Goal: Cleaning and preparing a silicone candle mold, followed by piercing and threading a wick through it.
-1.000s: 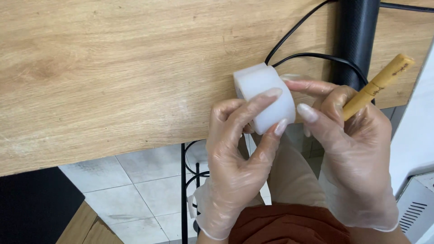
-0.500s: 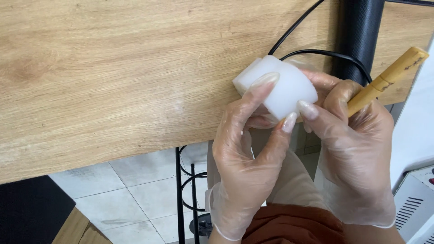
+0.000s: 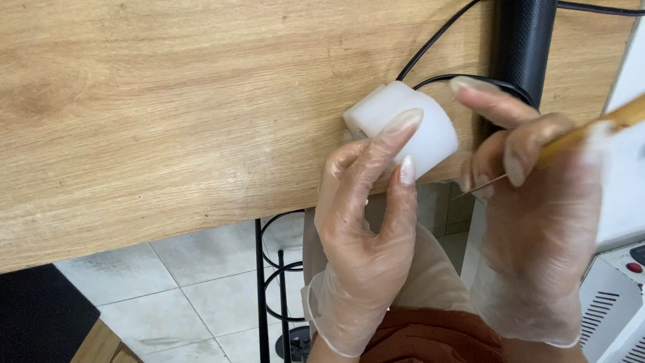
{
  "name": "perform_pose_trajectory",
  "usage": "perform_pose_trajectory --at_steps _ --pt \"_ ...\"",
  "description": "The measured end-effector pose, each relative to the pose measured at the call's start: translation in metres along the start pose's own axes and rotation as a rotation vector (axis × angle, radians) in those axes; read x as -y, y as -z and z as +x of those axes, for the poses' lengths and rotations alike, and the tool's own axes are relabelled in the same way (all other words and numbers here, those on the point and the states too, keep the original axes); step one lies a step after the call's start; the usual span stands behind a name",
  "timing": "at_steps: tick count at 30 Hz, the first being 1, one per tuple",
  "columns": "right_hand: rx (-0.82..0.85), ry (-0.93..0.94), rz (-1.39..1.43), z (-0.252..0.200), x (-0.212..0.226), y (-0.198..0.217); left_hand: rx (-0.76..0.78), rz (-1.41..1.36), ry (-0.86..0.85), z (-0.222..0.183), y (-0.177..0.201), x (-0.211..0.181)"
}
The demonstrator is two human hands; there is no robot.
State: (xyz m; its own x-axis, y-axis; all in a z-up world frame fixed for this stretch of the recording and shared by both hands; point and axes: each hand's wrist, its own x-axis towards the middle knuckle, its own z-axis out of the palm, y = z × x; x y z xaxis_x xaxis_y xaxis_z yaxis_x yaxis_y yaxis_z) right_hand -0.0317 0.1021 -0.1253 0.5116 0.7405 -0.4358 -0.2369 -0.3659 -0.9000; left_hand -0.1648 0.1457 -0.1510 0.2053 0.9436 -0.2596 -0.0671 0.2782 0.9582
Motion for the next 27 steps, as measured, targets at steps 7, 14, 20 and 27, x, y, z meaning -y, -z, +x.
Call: perform_pose_trajectory --at_steps 7,14,20,27 --pt "-0.031 0.237 0.026 -0.013 -0.012 0.002 0.011 0.166 -0.063 0.006 0.000 -0.003" --pt "-0.156 0.397 -0.096 -0.020 -0.019 -0.007 0.014 0.047 0.114 0.013 -0.002 -0.010" --pt "-0.265 0.523 -0.196 -0.022 -0.025 -0.008 0.077 0.087 -0.012 0.007 -0.010 -0.002" --pt "-0.219 0.570 -0.221 -0.017 -0.037 -0.001 0.103 0.153 0.033 0.011 -0.003 -0.008"
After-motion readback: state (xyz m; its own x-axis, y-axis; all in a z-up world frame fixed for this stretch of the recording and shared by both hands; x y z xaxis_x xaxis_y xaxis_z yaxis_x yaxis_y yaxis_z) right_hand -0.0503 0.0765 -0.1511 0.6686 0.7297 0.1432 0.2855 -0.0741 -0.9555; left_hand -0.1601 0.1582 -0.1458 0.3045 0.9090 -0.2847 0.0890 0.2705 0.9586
